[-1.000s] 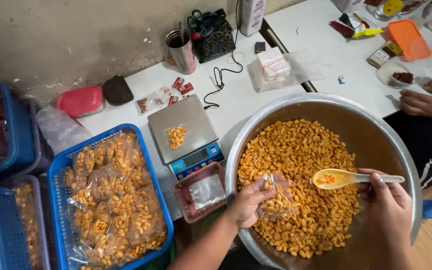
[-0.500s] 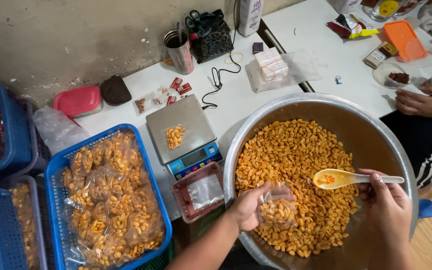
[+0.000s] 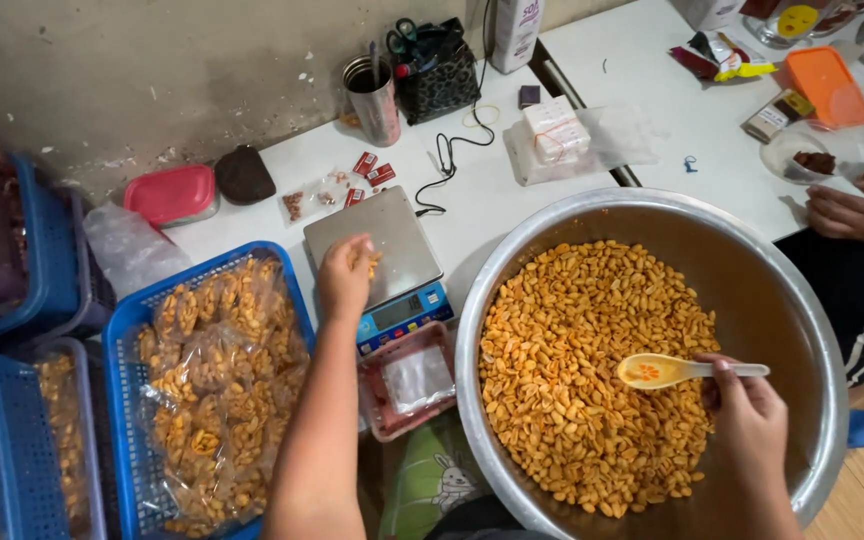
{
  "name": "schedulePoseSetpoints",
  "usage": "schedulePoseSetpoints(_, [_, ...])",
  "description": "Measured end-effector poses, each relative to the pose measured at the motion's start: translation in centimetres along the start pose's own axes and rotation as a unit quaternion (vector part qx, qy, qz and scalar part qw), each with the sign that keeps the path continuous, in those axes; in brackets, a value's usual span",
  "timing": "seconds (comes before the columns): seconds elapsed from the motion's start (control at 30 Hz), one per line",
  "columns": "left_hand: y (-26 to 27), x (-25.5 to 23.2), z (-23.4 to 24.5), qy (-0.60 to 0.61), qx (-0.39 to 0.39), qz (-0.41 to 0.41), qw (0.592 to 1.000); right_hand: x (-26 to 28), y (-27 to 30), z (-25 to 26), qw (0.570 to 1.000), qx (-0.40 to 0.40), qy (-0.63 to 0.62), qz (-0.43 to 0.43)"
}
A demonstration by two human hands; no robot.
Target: Scooping snacks from a large bowl into small plastic bags, weighing them on a digital scale, and placing them into a storage crate.
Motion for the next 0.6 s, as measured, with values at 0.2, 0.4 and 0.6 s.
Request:
schedulePoseSetpoints(0.2, [2.6, -2.1, -1.7, -0.198, 0.042, -0.223, 0.954, -0.6, -1.4, -0.7, 0.998, 0.034, 0.003, 0.053])
schedulePoseSetpoints(0.4, [7.1, -3.4, -5.7, 0.574, -0.104, 0.108, 0.805, 1.2, -0.1, -1.5, 0.992, 0.040, -0.011, 0.119])
schedulePoseSetpoints(0.6, [15.3, -24.3, -8.2, 0.565, 0.363, -0.007, 0.741, 5.2, 3.6, -3.3, 0.975, 0.070, 0.006, 0.211])
Point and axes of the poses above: each hand's wrist, its own y-axis away from the middle knuckle, its own z-axis out of the back of the hand, x = y × z, the point moved 9 cm from there along -y, towards the middle knuckle, and after that the axes turned 13 degrees about -z, right-handed, at the moved point
